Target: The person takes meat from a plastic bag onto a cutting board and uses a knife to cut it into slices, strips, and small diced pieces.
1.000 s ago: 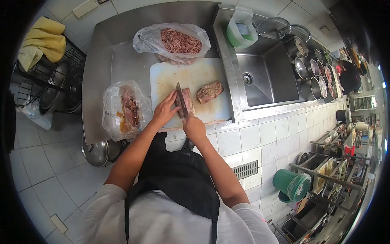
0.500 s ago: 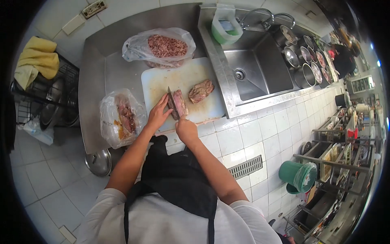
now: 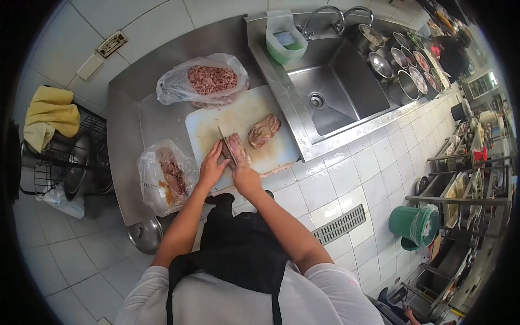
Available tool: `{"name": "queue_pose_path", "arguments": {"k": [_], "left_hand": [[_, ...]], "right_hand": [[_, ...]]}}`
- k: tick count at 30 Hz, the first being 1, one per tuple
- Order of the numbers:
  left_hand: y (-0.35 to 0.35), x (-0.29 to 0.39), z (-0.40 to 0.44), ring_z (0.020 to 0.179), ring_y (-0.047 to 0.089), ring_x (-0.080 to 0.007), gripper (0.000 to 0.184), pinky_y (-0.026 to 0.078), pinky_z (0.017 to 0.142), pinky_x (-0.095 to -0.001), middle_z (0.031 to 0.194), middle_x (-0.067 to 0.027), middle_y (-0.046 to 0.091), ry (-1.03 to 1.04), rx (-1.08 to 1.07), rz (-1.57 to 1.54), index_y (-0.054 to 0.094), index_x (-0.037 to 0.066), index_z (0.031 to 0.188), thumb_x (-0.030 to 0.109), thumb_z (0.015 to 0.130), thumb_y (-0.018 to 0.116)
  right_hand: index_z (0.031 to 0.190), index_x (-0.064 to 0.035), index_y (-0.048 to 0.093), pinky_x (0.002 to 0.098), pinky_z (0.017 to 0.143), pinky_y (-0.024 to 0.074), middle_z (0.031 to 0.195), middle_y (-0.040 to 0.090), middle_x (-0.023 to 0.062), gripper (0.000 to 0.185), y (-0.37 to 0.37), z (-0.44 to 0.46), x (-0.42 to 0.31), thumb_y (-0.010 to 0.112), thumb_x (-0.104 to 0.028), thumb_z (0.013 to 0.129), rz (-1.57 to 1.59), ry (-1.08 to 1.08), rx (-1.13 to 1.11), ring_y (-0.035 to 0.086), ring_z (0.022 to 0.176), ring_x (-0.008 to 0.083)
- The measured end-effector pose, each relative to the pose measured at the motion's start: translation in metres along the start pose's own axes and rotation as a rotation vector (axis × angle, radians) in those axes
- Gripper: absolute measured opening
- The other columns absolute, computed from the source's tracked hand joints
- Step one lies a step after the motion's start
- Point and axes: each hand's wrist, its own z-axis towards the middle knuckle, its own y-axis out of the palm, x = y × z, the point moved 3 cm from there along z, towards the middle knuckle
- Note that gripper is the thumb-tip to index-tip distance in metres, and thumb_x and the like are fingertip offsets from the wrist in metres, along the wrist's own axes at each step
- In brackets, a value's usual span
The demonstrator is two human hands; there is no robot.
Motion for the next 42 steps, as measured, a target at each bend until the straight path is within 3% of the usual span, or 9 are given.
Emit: {"name": "queue_pose_path", "arguments": {"k": [5,8,11,17,22,29,34,38,42], "left_hand": [[0.009,0.001,-0.006,0.125,0.062,-0.0363,0.075,0.05,0.106,-0.0398,0.149,-0.02,0.054,-0.029,0.203,0.093,0.049,0.001,0.151,0.019,0.086,0.081],[0.014,0.016,-0.004,0.106,0.068,-0.0313,0.071,0.054,0.095,-0.039,0.131,-0.019,0.063,-0.386,0.13,-0.229,0.052,0.002,0.149,0.018,0.086,0.081],[0.04,-0.018,-0.001,0.092,0.07,-0.0254,0.067,0.056,0.085,-0.0369,0.123,-0.016,0.065,-0.37,0.236,-0.244,0.053,0.005,0.147,0.016,0.087,0.081],[0.039,-0.013,0.002,0.085,0.071,-0.0228,0.069,0.057,0.079,-0.0345,0.121,-0.014,0.067,-0.436,0.238,-0.384,0.054,0.008,0.148,0.013,0.085,0.082],[0.044,-0.016,0.005,0.086,0.071,-0.0223,0.07,0.058,0.08,-0.0349,0.12,-0.0135,0.067,-0.404,0.244,-0.329,0.055,0.008,0.147,0.015,0.082,0.081],[0.034,-0.015,0.006,0.092,0.071,-0.026,0.068,0.057,0.083,-0.0377,0.118,-0.0133,0.067,-0.397,0.195,-0.3,0.057,0.008,0.144,0.016,0.081,0.082],[0.035,-0.015,0.003,0.108,0.067,-0.0321,0.063,0.055,0.091,-0.0406,0.12,-0.015,0.066,-0.33,0.238,-0.288,0.059,0.008,0.142,0.018,0.084,0.082],[0.029,-0.01,-0.002,0.107,0.067,-0.0323,0.06,0.055,0.091,-0.0413,0.121,-0.0153,0.066,-0.326,0.222,-0.314,0.06,0.007,0.142,0.019,0.086,0.079],[0.021,-0.001,-0.001,0.106,0.067,-0.0325,0.06,0.055,0.091,-0.042,0.123,-0.0158,0.065,-0.284,0.245,-0.24,0.059,0.007,0.143,0.017,0.087,0.077]], "right_hand": [[0.095,0.0027,0.055,0.0523,0.064,0.0588,0.075,0.071,0.0256,0.022,-0.007,-0.046,0.012,0.057,-0.019,0.096,-0.086,0.046,-0.092,0.073,0.071,0.0418],[0.098,0.0029,0.056,0.0535,0.066,0.0591,0.076,0.071,0.0252,0.022,-0.015,-0.043,0.014,0.059,-0.019,0.096,-0.099,0.063,-0.134,0.073,0.072,0.0416],[0.097,0.0032,0.057,0.0555,0.068,0.0582,0.077,0.071,0.0264,0.024,-0.017,-0.041,0.02,0.058,-0.021,0.096,-0.047,0.022,-0.122,0.072,0.073,0.0439],[0.102,0.0042,0.057,0.0596,0.075,0.0549,0.081,0.069,0.0306,0.029,-0.018,-0.035,0.046,0.059,-0.024,0.097,0.14,0.087,-0.145,0.068,0.078,0.0499],[0.103,0.0042,0.059,0.0579,0.072,0.057,0.084,0.071,0.0293,0.029,-0.013,-0.031,0.017,0.062,-0.023,0.095,-0.007,0.055,-0.147,0.072,0.079,0.0457],[0.102,0.0043,0.058,0.0578,0.071,0.0567,0.08,0.071,0.0288,0.029,-0.014,-0.029,0.015,0.06,-0.024,0.096,-0.053,0.06,-0.121,0.071,0.076,0.047],[0.103,0.0034,0.057,0.06,0.072,0.055,0.078,0.069,0.0294,0.027,-0.037,-0.061,0.024,0.058,-0.023,0.096,-0.056,0.052,-0.112,0.069,0.075,0.0482],[0.095,0.0028,0.055,0.0618,0.067,0.0511,0.074,0.065,0.0315,0.025,-0.059,-0.06,0.001,0.057,-0.022,0.1,-0.041,0.045,0.032,0.065,0.07,0.0513],[0.097,0.0026,0.055,0.0604,0.065,0.0525,0.073,0.066,0.0301,0.022,-0.065,-0.047,-0.014,0.057,-0.019,0.098,-0.078,0.019,0.053,0.066,0.068,0.0502]]}}
